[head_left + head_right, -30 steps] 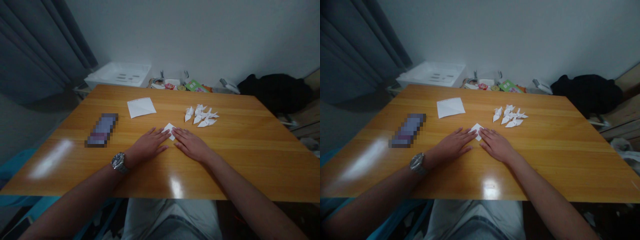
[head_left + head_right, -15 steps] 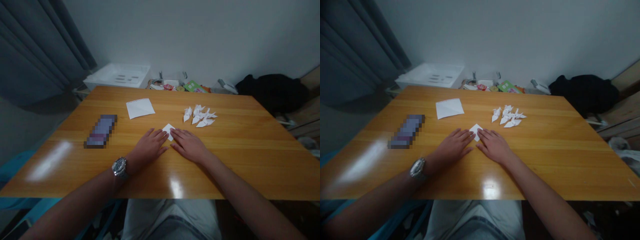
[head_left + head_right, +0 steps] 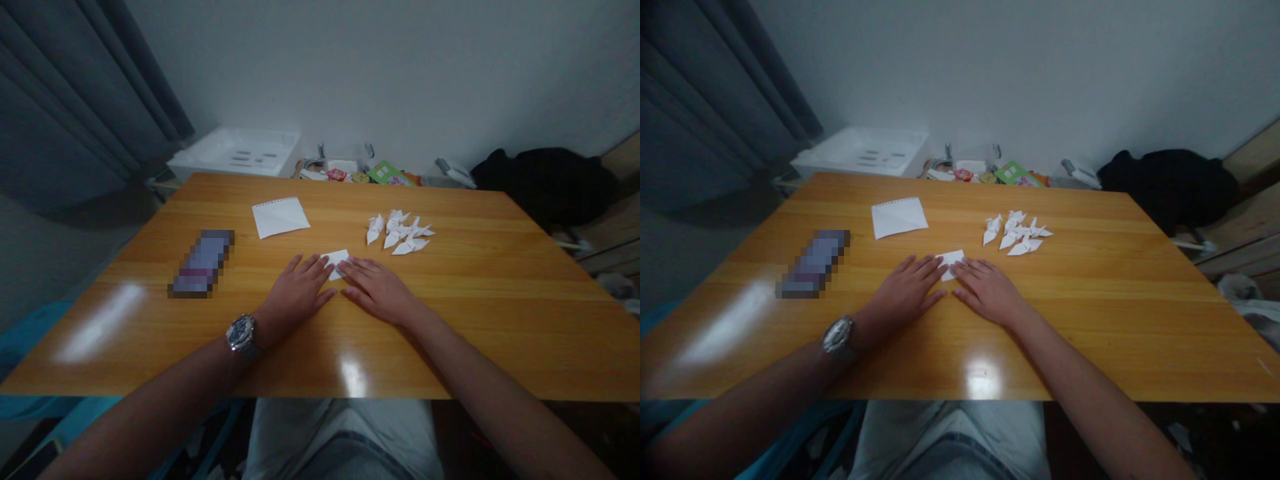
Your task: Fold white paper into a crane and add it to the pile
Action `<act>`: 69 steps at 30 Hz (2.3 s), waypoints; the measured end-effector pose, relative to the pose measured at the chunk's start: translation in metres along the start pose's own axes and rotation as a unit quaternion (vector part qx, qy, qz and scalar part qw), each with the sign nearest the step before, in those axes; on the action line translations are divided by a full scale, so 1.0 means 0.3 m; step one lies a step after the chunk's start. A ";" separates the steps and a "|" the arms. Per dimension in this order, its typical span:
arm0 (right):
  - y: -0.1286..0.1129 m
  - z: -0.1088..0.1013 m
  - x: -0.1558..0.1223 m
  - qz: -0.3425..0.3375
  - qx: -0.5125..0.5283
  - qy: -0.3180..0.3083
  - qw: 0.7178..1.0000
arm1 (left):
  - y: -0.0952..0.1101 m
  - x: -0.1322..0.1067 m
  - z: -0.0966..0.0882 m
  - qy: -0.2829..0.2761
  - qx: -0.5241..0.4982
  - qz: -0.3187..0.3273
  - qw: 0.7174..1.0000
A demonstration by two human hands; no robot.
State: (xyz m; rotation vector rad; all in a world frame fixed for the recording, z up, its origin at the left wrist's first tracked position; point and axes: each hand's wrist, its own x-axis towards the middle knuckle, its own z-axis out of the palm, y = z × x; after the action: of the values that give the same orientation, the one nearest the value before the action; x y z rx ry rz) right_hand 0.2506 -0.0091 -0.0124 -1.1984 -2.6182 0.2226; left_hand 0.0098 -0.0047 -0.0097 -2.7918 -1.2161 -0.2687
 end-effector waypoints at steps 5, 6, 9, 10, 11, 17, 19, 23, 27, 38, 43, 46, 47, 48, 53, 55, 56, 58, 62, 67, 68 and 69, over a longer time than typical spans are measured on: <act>-0.001 -0.003 -0.005 -0.017 0.037 0.021 0.999 | -0.014 0.005 0.002 0.004 -0.020 -0.002 1.000; -0.002 -0.003 -0.007 -0.016 0.039 0.022 0.999 | -0.016 0.005 0.001 0.001 -0.028 0.001 1.000; -0.004 -0.003 -0.009 -0.026 0.049 0.022 0.998 | -0.026 0.007 0.001 -0.009 -0.048 0.008 0.999; -0.005 -0.004 -0.009 -0.036 0.056 0.020 0.998 | -0.031 0.007 0.003 -0.013 -0.054 0.012 0.998; -0.005 -0.004 -0.009 -0.046 0.064 0.020 0.997 | -0.037 0.006 0.005 -0.017 -0.059 0.018 0.998; 0.019 0.010 -0.004 -0.020 0.065 0.071 0.995 | -0.067 0.007 0.012 -0.028 -0.081 0.055 0.995; 0.032 0.017 -0.003 -0.008 0.050 0.065 0.997 | -0.067 0.008 0.010 -0.030 -0.078 0.054 0.995; 0.042 0.027 -0.001 -0.001 0.032 0.023 0.999 | -0.055 0.008 0.000 -0.035 -0.063 0.044 0.996; 0.033 0.030 0.002 0.029 0.030 0.012 0.999 | -0.040 0.004 -0.011 -0.039 -0.050 0.038 0.997; 0.021 0.036 0.008 0.048 0.021 0.020 0.998 | -0.012 -0.003 -0.008 -0.023 -0.034 0.018 0.999; 0.021 0.028 0.009 0.038 0.022 0.021 0.999 | -0.011 -0.003 -0.006 -0.026 -0.040 0.020 0.999; 0.020 0.029 0.010 0.033 0.008 0.024 0.999 | -0.009 -0.004 -0.004 -0.022 -0.039 0.020 0.999; 0.019 0.031 0.010 0.034 0.003 0.026 0.999 | -0.008 -0.004 -0.003 -0.020 -0.038 0.020 0.999; 0.019 0.034 0.010 0.036 -0.001 0.028 0.999 | -0.006 -0.004 -0.003 -0.019 -0.037 0.020 0.999; 0.017 0.048 0.014 0.042 -0.011 0.035 0.998 | 0.006 -0.009 -0.007 -0.023 -0.029 0.019 0.999; 0.016 0.050 0.015 0.044 -0.016 0.035 0.998 | 0.009 -0.011 -0.009 -0.026 -0.025 0.018 0.999; 0.015 0.051 0.015 0.045 -0.016 0.035 0.998 | 0.009 -0.012 -0.009 -0.024 -0.024 0.018 0.999; 0.014 0.050 0.014 0.044 -0.012 0.035 0.998 | 0.009 -0.013 -0.009 -0.022 -0.024 0.021 0.999; 0.021 0.046 0.005 0.039 0.002 0.025 0.999 | 0.004 -0.013 -0.004 -0.037 -0.032 0.038 0.998; 0.037 0.040 -0.007 0.012 0.020 0.010 1.000 | 0.003 -0.017 0.011 -0.044 -0.016 0.048 0.998; 0.039 0.039 -0.008 0.009 0.025 0.009 1.000 | 0.003 -0.019 0.014 -0.042 -0.009 0.052 0.998; 0.042 0.039 -0.009 0.008 0.029 0.008 1.000 | 0.003 -0.021 0.015 -0.041 -0.003 0.057 0.998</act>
State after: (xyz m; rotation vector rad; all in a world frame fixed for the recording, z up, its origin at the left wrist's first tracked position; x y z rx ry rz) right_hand 0.2579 -0.0034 -0.0270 -1.1966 -2.5714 0.2900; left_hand 0.0069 -0.0092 -0.0153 -2.8913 -1.0671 -0.1526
